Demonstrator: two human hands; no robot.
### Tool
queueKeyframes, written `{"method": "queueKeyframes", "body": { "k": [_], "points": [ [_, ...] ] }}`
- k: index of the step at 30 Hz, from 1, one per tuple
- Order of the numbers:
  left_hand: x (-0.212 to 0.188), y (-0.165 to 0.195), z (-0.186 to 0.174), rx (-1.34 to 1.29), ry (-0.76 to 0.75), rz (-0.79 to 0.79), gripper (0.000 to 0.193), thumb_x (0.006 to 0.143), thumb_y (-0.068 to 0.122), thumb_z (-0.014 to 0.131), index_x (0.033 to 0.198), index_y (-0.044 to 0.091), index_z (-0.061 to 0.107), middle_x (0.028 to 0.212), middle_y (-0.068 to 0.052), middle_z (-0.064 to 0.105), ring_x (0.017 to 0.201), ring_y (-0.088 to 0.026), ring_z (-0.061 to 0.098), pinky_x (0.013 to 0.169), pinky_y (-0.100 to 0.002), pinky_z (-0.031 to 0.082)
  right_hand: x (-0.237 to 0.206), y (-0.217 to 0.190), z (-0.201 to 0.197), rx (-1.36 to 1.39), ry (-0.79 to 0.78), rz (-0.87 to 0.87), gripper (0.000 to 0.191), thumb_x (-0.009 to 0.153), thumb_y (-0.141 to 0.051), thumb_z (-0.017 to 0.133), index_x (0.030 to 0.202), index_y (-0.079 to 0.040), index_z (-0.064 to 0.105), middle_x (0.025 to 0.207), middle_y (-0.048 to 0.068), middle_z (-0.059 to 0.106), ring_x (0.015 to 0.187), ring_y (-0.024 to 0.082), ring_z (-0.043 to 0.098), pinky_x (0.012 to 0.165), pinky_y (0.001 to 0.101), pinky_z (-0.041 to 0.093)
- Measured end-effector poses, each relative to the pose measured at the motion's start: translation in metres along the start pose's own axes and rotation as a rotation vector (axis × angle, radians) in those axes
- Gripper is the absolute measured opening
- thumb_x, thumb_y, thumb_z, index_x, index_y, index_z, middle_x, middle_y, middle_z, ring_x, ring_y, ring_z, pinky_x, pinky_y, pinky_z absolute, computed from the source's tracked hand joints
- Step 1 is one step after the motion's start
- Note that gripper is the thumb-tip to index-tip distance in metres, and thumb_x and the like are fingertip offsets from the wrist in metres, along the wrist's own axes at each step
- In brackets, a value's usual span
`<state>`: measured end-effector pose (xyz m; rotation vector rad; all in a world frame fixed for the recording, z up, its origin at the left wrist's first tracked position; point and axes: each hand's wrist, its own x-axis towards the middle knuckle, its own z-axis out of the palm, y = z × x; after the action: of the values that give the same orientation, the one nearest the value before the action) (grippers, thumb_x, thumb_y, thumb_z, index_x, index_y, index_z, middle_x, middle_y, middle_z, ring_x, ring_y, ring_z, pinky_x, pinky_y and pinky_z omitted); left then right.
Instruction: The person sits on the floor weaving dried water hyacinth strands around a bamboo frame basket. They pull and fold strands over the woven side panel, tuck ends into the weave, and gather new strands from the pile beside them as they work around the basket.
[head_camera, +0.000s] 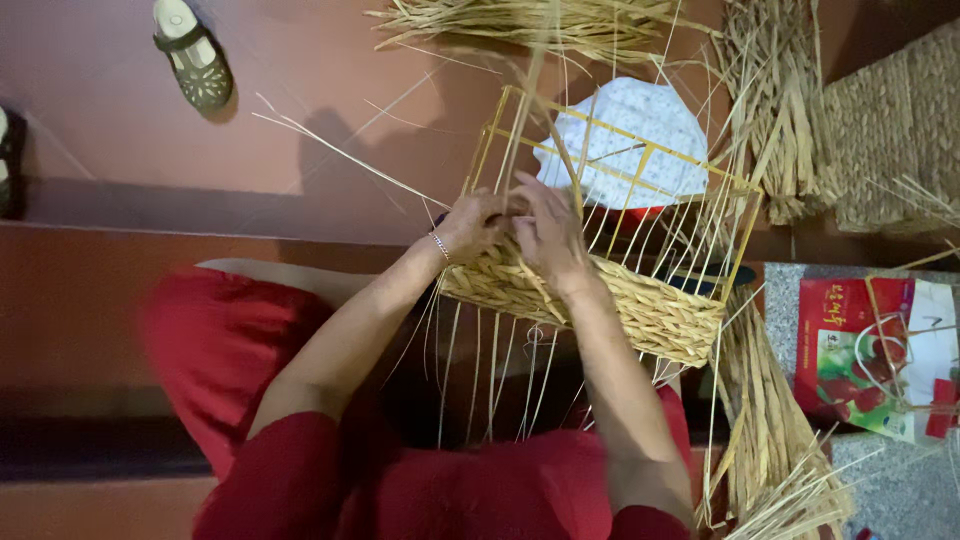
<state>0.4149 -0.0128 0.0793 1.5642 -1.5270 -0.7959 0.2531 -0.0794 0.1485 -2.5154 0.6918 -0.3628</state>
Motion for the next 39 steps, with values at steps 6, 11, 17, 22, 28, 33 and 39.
{"method": "queueKeyframes", "body": {
  "k": [6, 11, 17, 22, 28, 33, 39],
  "points": [
    [-0.016, 0.016, 0.002, -0.243, 0.24, -0.047, 0.008, 0.094, 0.008, 0.073, 0.096, 0.006, 0.066, 0.093, -0.009, 0.07, 0.084, -0.022, 0.073, 0.075, -0.036, 0.06, -0.003, 0.001, -0.029, -0.575, 0.009, -0.121, 0.027, 0.086, -0.024, 0.072, 0.109, -0.01, 0.068, 0.098, 0.009, 0.071, 0.107, 0.029, 0.063, 0.105, 0.0537, 0.034],
    [-0.026, 0.008, 0.0, -0.083, 0.375, 0.285, 0.014, 0.088, 0.003, 0.073, 0.096, 0.004, 0.062, 0.108, -0.012, 0.068, 0.094, -0.03, 0.07, 0.078, -0.038, 0.059, -0.002, 0.014, -0.022, -0.326, -0.134, 0.201, 0.029, 0.099, -0.042, 0.07, 0.093, -0.013, 0.072, 0.073, 0.01, 0.069, 0.077, 0.029, 0.067, 0.098, 0.0466, 0.042],
    [-0.018, -0.006, 0.006, 0.19, 0.17, 0.18, 0.017, 0.092, 0.012, 0.072, 0.103, 0.006, 0.06, 0.093, -0.016, 0.071, 0.083, -0.035, 0.072, 0.071, -0.044, 0.059, -0.01, 0.04, 0.009, -0.493, 0.21, 0.132, 0.041, 0.084, -0.052, 0.073, 0.081, -0.012, 0.065, 0.052, 0.007, 0.062, 0.045, 0.029, 0.059, 0.06, 0.0456, 0.047],
    [0.01, -0.019, 0.013, 0.317, -0.008, -0.091, 0.022, 0.097, 0.019, 0.065, 0.109, 0.005, 0.052, 0.077, -0.021, 0.071, 0.077, -0.042, 0.071, 0.069, -0.052, 0.055, -0.035, 0.048, 0.029, -0.528, 0.043, 0.258, 0.042, 0.098, -0.052, 0.066, 0.084, -0.013, 0.064, 0.049, 0.005, 0.055, 0.038, 0.024, 0.05, 0.043, 0.0443, 0.042],
    [0.04, -0.023, 0.026, 0.443, 0.032, -0.121, 0.027, 0.087, 0.006, 0.061, 0.111, 0.008, 0.049, 0.084, -0.024, 0.072, 0.085, -0.045, 0.071, 0.074, -0.056, 0.055, -0.083, 0.052, 0.006, -0.689, -0.132, 0.304, 0.057, 0.104, -0.056, 0.052, 0.07, -0.013, 0.067, 0.047, 0.003, 0.052, 0.037, 0.022, 0.043, 0.047, 0.041, 0.036],
    [0.037, -0.014, 0.029, 0.431, 0.063, -0.206, 0.049, 0.08, 0.004, 0.063, 0.126, 0.009, 0.046, 0.077, -0.023, 0.072, 0.079, -0.046, 0.07, 0.071, -0.056, 0.054, -0.125, 0.064, -0.068, -0.819, -0.021, 0.406, 0.057, 0.101, -0.063, 0.052, 0.073, -0.017, 0.07, 0.043, 0.0, 0.05, 0.035, 0.017, 0.044, 0.087, 0.0527, 0.052],
    [0.033, -0.012, 0.032, 0.478, 0.072, -0.107, 0.043, 0.086, 0.011, 0.067, 0.126, 0.011, 0.05, 0.076, -0.023, 0.071, 0.075, -0.043, 0.071, 0.066, -0.055, 0.055, -0.132, 0.055, -0.092, -1.228, 0.374, 0.205, 0.033, 0.076, -0.061, 0.066, 0.073, -0.029, 0.074, 0.077, -0.003, 0.07, 0.083, 0.022, 0.067, 0.093, 0.0568, 0.046]
  ]
}}
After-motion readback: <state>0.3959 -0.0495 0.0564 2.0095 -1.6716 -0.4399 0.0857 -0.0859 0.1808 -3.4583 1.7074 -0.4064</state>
